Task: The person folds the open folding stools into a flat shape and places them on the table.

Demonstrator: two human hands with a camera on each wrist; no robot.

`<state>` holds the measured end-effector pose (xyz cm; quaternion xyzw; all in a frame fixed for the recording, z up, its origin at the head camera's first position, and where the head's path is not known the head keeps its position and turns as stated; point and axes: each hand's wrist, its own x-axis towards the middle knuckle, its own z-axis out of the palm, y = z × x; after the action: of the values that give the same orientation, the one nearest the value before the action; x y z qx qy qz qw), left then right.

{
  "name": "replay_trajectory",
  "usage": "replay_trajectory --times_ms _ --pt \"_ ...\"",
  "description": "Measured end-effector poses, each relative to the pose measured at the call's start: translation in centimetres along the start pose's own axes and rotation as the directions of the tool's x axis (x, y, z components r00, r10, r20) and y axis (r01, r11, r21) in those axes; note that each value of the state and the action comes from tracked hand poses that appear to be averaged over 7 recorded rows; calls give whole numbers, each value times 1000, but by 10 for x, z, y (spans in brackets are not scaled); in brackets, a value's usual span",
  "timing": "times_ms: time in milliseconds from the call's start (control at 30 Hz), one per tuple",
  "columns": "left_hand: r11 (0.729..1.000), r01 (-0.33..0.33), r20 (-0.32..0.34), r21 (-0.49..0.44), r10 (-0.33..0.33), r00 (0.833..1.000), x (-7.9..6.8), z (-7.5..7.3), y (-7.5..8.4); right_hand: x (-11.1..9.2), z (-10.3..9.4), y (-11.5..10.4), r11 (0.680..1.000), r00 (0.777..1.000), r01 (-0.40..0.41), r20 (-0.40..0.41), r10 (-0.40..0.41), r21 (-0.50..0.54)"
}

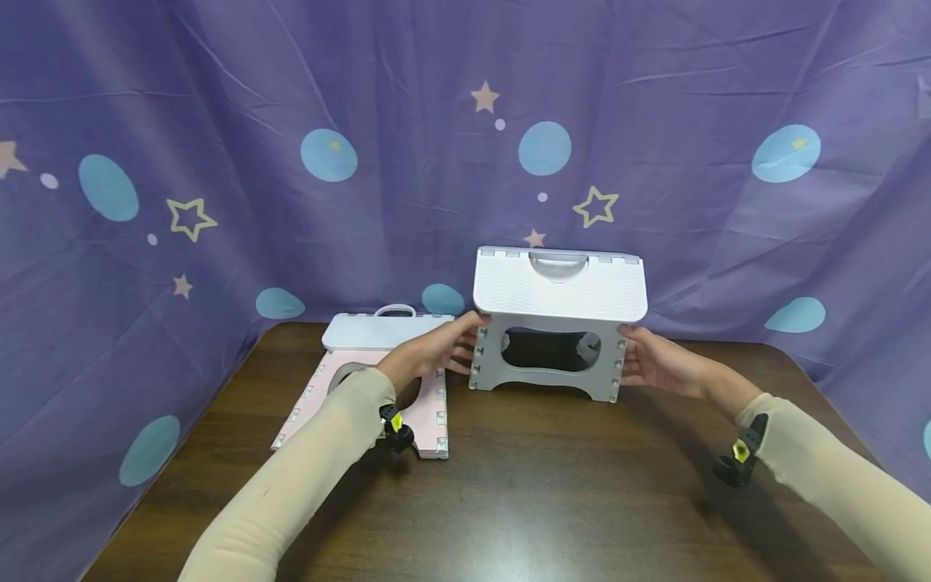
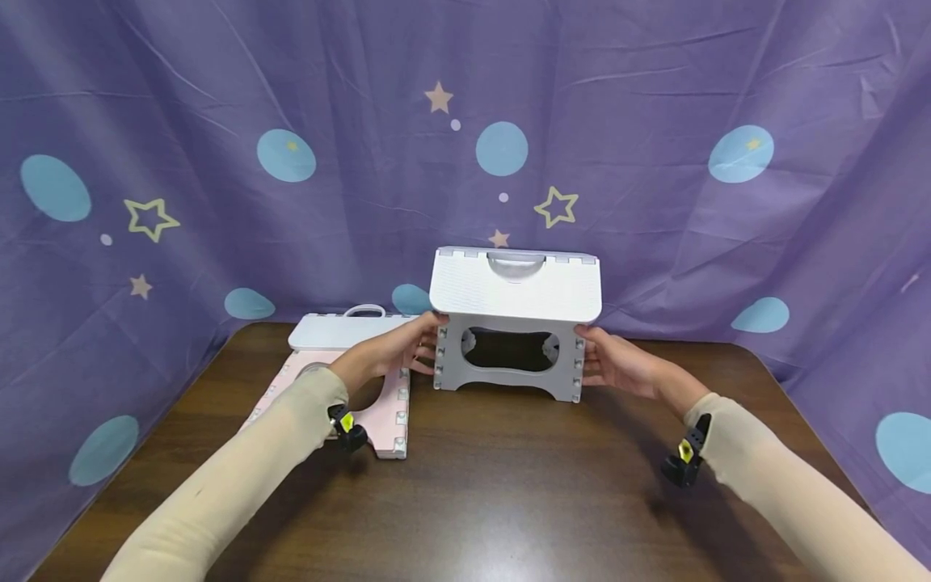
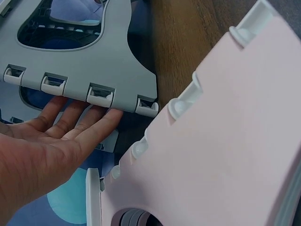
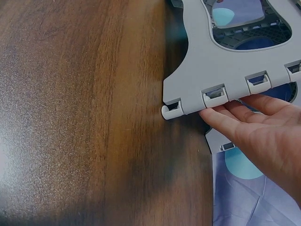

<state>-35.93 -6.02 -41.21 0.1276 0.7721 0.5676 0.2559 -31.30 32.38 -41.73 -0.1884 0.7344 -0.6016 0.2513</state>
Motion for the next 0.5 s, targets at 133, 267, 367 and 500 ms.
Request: replay_trajectory --times_ms 133,267,367,500 --pt "1000 0 5 2 0 1000 2 -1 0 0 -1 -1 1000 1000 -4 -4 4 -8" --pt "1000 1 6 0 -1 1000 1 -1 1 1 -2 0 1000 1000 -5 -1 5 -3" --pt "1000 1 6 -3 -1 1000 1 -1 0 2 -3 1 1000 1000 -2 11 2 10" --pt "1000 -1 6 -1 1 1000 0 -2 -1 3 -4 1 1000 1000 3 31 -4 30"
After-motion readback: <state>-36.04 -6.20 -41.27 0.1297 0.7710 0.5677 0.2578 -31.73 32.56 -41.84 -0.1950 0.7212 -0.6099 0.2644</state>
